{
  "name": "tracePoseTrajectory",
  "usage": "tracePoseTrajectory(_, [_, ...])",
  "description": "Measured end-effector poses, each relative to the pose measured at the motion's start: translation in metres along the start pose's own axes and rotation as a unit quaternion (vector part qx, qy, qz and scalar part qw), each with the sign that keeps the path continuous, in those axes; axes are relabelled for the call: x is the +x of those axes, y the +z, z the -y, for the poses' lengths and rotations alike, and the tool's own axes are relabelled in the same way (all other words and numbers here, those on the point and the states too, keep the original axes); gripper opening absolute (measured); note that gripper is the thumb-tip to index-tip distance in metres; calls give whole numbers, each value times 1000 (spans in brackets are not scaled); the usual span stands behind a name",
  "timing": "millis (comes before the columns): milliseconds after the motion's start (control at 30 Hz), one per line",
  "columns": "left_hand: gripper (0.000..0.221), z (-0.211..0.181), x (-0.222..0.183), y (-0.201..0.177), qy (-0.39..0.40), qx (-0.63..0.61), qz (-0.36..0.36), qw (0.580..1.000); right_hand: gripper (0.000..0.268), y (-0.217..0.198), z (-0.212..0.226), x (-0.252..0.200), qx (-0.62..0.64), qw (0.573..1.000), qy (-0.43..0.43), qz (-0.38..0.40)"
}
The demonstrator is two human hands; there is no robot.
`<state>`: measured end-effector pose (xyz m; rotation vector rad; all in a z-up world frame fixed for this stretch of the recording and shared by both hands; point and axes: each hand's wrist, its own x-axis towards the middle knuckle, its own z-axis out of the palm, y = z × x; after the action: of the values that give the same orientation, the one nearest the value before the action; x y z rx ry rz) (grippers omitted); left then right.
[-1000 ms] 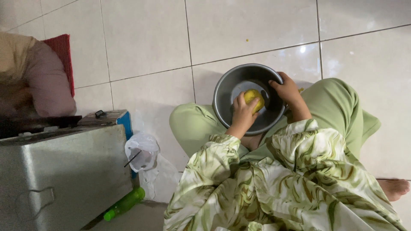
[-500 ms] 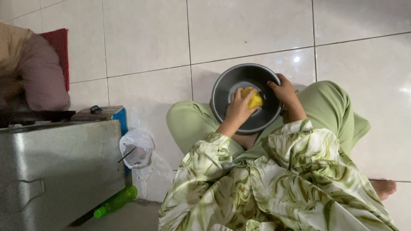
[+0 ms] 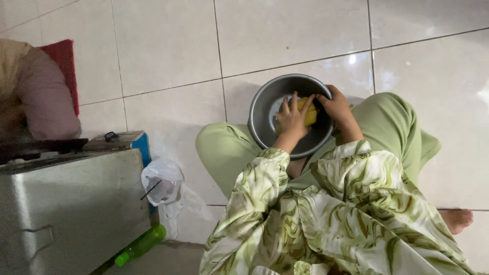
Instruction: Kneading a ball of yellow dough in a metal bowl while sitting on the floor.
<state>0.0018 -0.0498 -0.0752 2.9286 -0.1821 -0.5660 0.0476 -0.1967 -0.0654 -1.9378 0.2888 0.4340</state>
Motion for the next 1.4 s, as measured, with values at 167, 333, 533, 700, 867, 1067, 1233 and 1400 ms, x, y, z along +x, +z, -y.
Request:
tracePoseTrajectory(167, [111,17,-28,-5,24,-61,-17,998,41,-1,16,-12,-8,1000,7,12])
tracePoseTrajectory(333, [100,24,-51,-25,24,-198,-61,978,41,1,12,-9,-3,1000,4,11])
tracePoseTrajectory(533, [91,29,-75,-85,14,-239,-100,966,43,-1,14,-10,-4,1000,13,19])
tracePoseTrajectory(700, [73,51,-68,-49,32,-185,-140,972,42,0,16,-9,-2,1000,15,23])
tracePoseTrajectory(867, [63,48,-66,-34,-9,-169,-94,981,43,2,21,-11,12,1000,14,23])
tracePoseTrajectory(1067, [42,43,-41,-9,-26,-130,-150,980,41,4,16,-9,-2,1000,4,13])
tracePoseTrajectory(1233, [39,46,-27,-16,6,-113,-132,985,40,5,1,-3,-10,1000,-3,3])
tracePoseTrajectory(1400, [55,42,-51,-59,43,-225,-104,968,40,5,-10,3,-17,1000,0,3])
